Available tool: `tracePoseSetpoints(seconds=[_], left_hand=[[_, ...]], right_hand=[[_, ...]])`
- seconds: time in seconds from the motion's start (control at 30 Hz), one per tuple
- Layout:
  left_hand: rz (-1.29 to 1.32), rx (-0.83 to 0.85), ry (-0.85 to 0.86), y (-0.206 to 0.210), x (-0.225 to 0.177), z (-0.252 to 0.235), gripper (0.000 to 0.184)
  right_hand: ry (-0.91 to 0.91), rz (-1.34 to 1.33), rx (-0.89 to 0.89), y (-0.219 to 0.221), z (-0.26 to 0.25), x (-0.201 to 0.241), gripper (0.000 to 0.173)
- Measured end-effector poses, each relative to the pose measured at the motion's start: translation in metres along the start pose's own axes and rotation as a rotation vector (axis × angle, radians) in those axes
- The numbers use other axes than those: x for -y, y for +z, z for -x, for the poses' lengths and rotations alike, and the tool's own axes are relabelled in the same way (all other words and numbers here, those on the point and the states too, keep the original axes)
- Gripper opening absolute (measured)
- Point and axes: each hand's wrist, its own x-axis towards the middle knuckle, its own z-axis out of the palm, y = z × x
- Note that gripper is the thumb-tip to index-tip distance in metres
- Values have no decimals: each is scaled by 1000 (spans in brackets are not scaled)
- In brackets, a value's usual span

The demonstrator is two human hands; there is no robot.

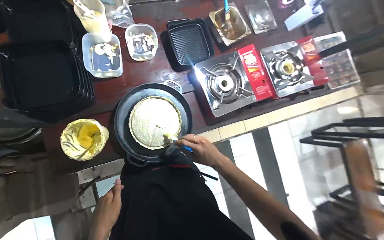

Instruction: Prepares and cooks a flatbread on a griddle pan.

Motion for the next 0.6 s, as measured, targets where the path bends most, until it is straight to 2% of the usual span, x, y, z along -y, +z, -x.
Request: tracePoseSetpoints(seconds=[0.03,0.1,0.17,0.23,0.27,0.33,0.4,0.43,0.47,0.5,0.57,0.6], left_hand=[[62,-4,-38,9,5,-3,77],[198,-36,-110,30,20,-12,75],[327,-101,-148,53,38,-22,73],[464,-210,-119,76,53,-25,73],[565,-268,-96,87,60,-24,72],[796,-343,-132,110,69,-21,73],[840,-397,-263,135,79,-17,72],[777,-401,-307,150,91,-17,71],[696,-380,-321,169,111,-17,71],[648,-358,-336,192,137,-20,71],[641,-318,-409,231,171,-19,71],[634,-309,-476,247,178,-17,72]], right_hand=[[45,-141,9,-10,-7,-1,24],[243,-327,-109,-23,-21,-16,28],[393,-227,-300,-28,-35,-36,23],[304,46,-416,-23,-42,-42,19],[194,154,-379,-17,-41,-39,20],[-60,217,-204,-2,-31,-26,20],[-239,95,35,0,-29,-16,18],[-234,-30,118,-4,-33,-15,20],[-168,-144,122,-10,-38,-17,22],[-87,-187,36,-13,-43,-23,24],[27,-26,-183,-15,-53,-30,21],[35,87,-217,-15,-59,-29,19]])
